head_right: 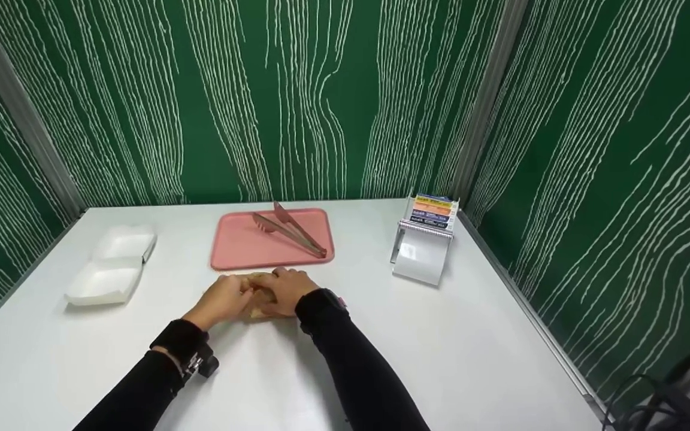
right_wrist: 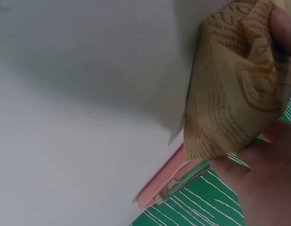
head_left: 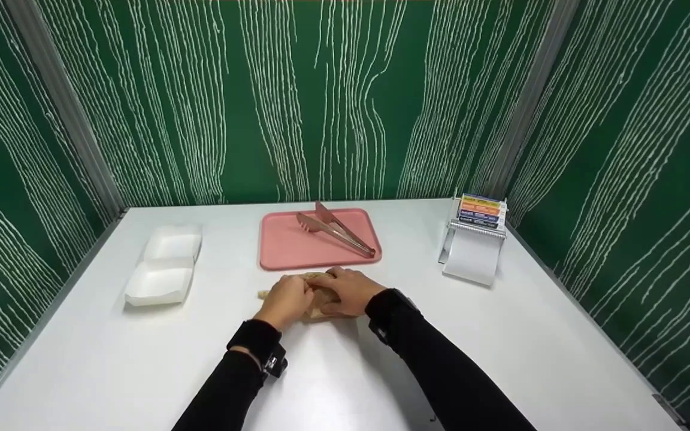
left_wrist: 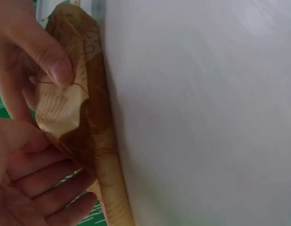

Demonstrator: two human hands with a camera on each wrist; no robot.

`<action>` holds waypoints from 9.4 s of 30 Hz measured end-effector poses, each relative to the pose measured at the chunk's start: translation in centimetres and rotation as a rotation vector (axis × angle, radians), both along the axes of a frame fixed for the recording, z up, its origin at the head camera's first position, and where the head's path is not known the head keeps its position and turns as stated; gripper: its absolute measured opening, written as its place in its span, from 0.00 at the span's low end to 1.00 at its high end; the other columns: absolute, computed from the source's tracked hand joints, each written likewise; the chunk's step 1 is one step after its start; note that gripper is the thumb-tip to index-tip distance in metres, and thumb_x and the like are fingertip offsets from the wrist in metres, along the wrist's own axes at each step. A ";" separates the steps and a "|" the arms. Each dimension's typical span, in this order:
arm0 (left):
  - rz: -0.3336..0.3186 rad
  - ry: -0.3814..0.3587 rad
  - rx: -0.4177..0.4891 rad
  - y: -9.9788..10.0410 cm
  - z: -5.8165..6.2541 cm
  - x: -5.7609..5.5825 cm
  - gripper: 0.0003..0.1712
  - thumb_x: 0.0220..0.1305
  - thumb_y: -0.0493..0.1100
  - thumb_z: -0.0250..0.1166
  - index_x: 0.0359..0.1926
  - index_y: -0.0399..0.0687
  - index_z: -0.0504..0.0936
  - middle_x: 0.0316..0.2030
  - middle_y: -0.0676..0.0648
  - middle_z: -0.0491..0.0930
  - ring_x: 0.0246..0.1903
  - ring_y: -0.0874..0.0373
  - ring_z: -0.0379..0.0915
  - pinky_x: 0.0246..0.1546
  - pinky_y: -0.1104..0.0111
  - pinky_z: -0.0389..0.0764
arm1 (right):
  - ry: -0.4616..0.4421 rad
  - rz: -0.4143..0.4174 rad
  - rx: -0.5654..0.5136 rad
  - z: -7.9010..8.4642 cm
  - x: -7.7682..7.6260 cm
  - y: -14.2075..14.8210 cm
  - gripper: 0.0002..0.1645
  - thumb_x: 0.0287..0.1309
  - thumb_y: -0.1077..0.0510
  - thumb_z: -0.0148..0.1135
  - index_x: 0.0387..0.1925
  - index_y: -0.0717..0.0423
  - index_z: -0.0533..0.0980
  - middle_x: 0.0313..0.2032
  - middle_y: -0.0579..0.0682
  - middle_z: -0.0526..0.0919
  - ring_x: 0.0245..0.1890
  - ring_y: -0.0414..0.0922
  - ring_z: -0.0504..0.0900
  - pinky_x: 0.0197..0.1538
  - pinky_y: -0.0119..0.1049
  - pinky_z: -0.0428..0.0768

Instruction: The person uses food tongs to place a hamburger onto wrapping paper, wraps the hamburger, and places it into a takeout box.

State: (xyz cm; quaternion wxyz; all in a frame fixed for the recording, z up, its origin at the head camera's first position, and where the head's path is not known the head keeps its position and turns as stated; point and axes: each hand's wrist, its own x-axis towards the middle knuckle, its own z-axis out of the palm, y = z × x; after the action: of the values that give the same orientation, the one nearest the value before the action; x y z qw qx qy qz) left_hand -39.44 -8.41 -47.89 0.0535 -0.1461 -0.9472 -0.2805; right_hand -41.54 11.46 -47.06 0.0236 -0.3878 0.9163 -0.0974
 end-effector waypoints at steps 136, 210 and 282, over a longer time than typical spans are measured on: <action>0.086 0.164 0.608 2.6 -2.6 0.6 0.25 0.85 0.45 0.48 0.35 0.32 0.82 0.23 0.47 0.74 0.28 0.54 0.72 0.31 0.60 0.75 | -0.165 -0.341 -0.192 -0.1 -0.3 -2.8 0.68 0.52 0.52 0.84 0.83 0.58 0.49 0.72 0.59 0.72 0.69 0.57 0.73 0.73 0.48 0.70; 0.259 -0.342 0.651 -2.2 -1.0 1.6 0.47 0.52 0.22 0.64 0.76 0.34 0.64 0.40 0.29 0.83 0.15 0.58 0.79 0.13 0.73 0.74 | 0.047 -0.133 0.081 -0.2 0.4 -3.6 0.29 0.66 0.44 0.70 0.67 0.32 0.75 0.69 0.56 0.70 0.69 0.55 0.70 0.68 0.58 0.70; -0.112 0.198 0.258 1.0 -2.3 1.0 0.20 0.58 0.27 0.65 0.53 0.30 0.87 0.56 0.31 0.82 0.59 0.33 0.77 0.62 0.44 0.77 | -0.149 -0.332 -0.091 -0.4 -0.6 -2.9 0.72 0.53 0.47 0.82 0.85 0.54 0.43 0.71 0.59 0.74 0.69 0.59 0.73 0.73 0.52 0.70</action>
State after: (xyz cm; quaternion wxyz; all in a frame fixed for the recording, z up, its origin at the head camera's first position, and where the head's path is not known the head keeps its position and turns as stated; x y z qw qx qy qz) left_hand -38.45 -7.39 -50.19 0.1492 -0.2176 -0.8837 -0.3866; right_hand -42.11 8.56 -47.48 0.0573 -0.2236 0.9581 -0.1695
